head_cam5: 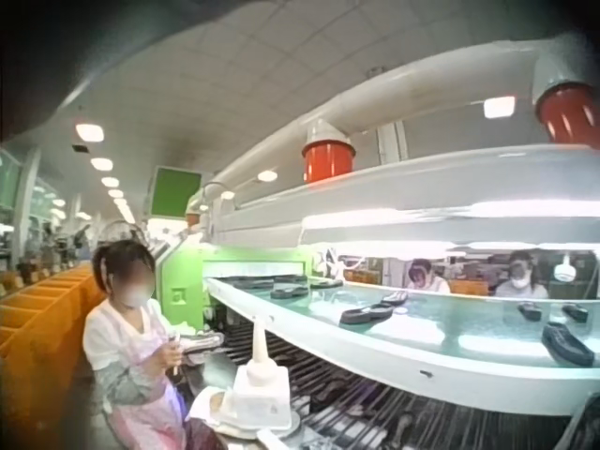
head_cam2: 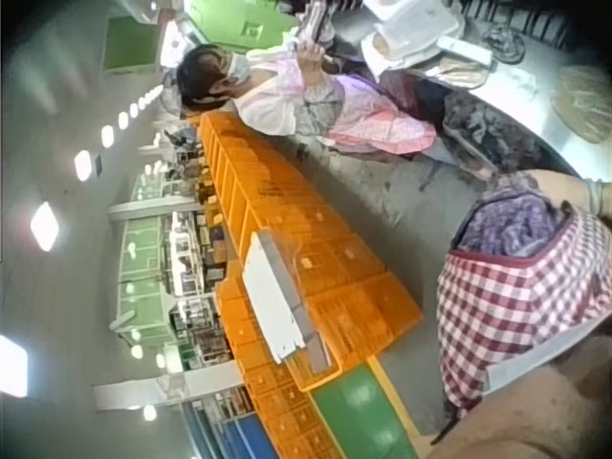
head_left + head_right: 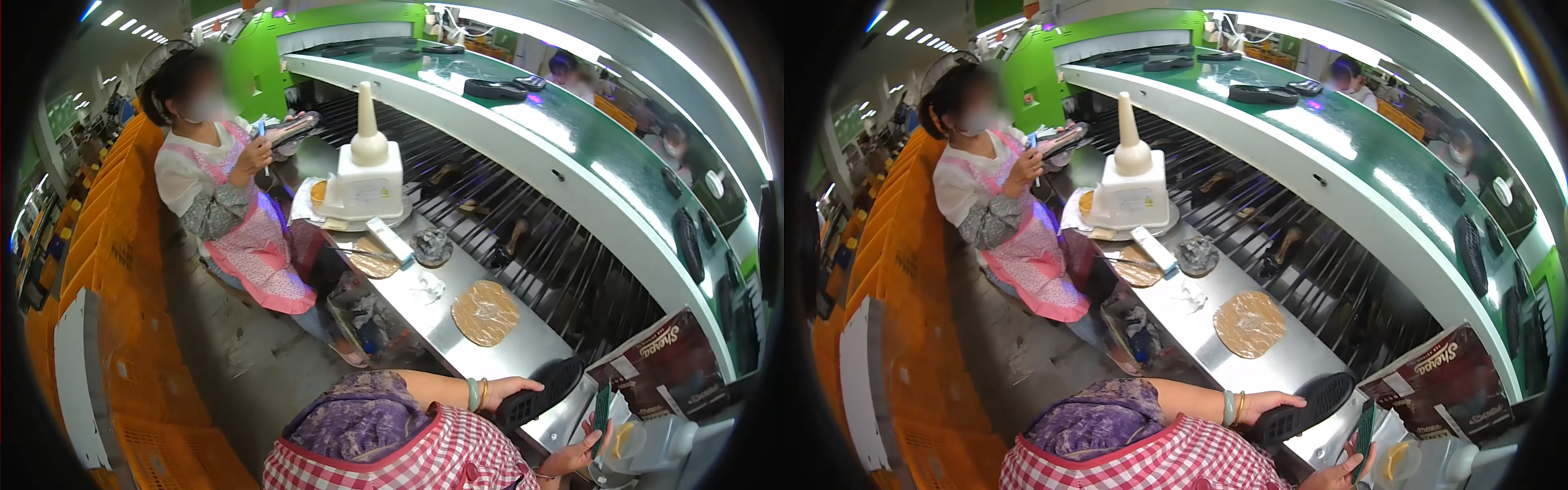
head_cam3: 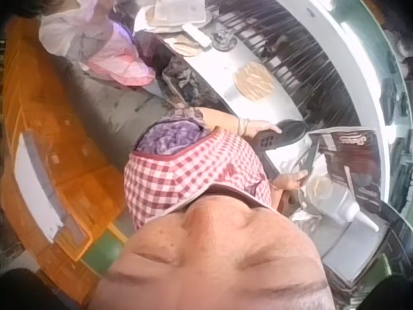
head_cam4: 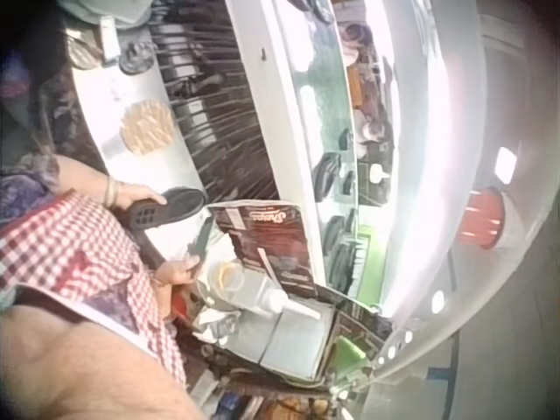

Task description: The person cleans the soles of black shoe soles using a green brush. They repeatedly dip the brush into a small container of liquid and scrub the textured bottom of the soles. The person handles the soles one at a time, turning them over to clean different areas before placing them on a nearby conveyor belt.

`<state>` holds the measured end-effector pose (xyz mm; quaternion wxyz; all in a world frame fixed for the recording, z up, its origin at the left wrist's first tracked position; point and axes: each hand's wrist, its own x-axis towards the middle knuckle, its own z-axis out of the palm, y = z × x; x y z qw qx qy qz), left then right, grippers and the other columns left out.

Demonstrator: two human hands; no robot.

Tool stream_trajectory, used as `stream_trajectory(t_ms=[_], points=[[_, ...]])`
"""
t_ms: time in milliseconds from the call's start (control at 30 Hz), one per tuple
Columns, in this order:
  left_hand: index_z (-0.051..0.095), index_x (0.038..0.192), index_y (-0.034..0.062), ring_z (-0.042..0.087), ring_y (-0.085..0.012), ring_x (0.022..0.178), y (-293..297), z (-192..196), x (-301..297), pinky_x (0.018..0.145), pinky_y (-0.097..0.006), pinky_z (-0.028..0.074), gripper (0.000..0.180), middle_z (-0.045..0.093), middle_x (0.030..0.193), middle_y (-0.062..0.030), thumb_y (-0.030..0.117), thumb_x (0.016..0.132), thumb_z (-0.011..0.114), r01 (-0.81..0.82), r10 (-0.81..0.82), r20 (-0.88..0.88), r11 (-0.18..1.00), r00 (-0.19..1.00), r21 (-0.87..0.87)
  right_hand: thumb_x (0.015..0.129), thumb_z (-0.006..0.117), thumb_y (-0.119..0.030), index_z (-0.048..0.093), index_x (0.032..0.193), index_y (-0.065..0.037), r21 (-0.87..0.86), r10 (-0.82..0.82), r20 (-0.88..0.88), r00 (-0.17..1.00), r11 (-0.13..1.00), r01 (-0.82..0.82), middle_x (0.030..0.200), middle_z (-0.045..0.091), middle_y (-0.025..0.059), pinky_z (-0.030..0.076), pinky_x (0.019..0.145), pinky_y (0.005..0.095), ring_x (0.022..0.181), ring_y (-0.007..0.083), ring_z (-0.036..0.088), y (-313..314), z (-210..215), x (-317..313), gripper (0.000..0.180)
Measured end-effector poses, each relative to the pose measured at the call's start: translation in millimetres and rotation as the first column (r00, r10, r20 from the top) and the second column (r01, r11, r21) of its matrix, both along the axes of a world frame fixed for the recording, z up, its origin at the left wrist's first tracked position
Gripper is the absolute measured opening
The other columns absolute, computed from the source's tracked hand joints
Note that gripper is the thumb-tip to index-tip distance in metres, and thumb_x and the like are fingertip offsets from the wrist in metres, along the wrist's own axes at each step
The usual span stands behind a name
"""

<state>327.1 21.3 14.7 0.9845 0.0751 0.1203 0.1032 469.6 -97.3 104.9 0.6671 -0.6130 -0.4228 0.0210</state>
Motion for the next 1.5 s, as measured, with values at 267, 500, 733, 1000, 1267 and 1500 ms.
stream_trajectory(t_ms=[267,500,733,1000,1267,1500], points=[[0.052,0.118,0.0011,0.064,-0.0269,0.087,6,-11,0,0.073,-0.038,0.055,0.047,0.063,0.103,-0.0204,0.039,0.091,0.048,0.012,-0.013,0.037,0.999,0.999,0.039,0.100,0.034,-0.027,0.043,0.127,0.002,-0.026,-0.063,-0.083,0.995,0.998,0.061,0.106,0.062,0.0190,0.044,0.083,0.0311,0.095,0.0214,0.060,-9,-8,6,0.041],[0.052,0.120,0.0033,0.064,-0.0264,0.088,3,-6,-1,0.073,-0.037,0.054,0.050,0.063,0.104,-0.0214,0.045,0.094,0.042,-0.011,0.004,0.069,0.995,0.998,0.097,0.100,0.035,-0.027,0.044,0.127,0.001,-0.010,0.000,-0.106,0.994,1.000,-0.001,0.107,0.062,0.0170,0.044,0.081,0.0289,0.095,0.0198,0.059,7,-8,2,0.040],[0.052,0.120,0.0036,0.064,-0.0250,0.090,3,-7,-2,0.074,-0.035,0.054,0.050,0.063,0.105,-0.0205,0.046,0.094,0.043,-0.005,-0.003,0.090,0.996,0.996,0.088,0.100,0.035,-0.026,0.048,0.124,0.000,-0.016,-0.015,-0.120,0.993,1.000,0.013,0.109,0.060,0.0145,0.043,0.079,0.0275,0.095,0.0184,0.058,28,2,-15,0.038],[0.056,0.114,0.0019,0.064,-0.0230,0.088,2,-20,3,0.078,-0.035,0.053,0.046,0.064,0.102,-0.0155,0.042,0.092,0.050,0.054,-0.057,0.092,0.998,0.994,0.035,0.100,0.035,-0.025,0.048,0.125,-0.001,-0.035,0.025,-0.126,0.992,0.999,-0.029,0.110,0.059,0.0140,0.042,0.078,0.0276,0.095,0.0175,0.058,31,2,-22,0.037],[0.056,0.115,0.0012,0.064,-0.0254,0.092,3,-26,4,0.077,-0.036,0.053,0.048,0.063,0.104,-0.0173,0.042,0.091,0.052,0.070,-0.076,0.080,0.994,0.994,0.081,0.099,0.036,-0.024,0.048,0.123,0.001,0.023,0.035,-0.123,0.992,0.999,-0.033,0.110,0.060,0.0141,0.043,0.078,0.0278,0.094,0.0185,0.059,27,14,-25,0.036],[0.052,0.121,0.0032,0.064,-0.0286,0.092,3,-12,1,0.076,-0.041,0.054,0.050,0.062,0.104,-0.0198,0.045,0.094,0.041,0.022,-0.029,0.038,0.984,0.999,0.178,0.099,0.039,-0.021,0.050,0.119,0.001,0.139,0.119,-0.136,0.984,0.985,-0.100,0.098,0.061,0.0107,0.042,0.072,0.0274,0.077,0.0139,0.051,18,18,-21,0.032]])
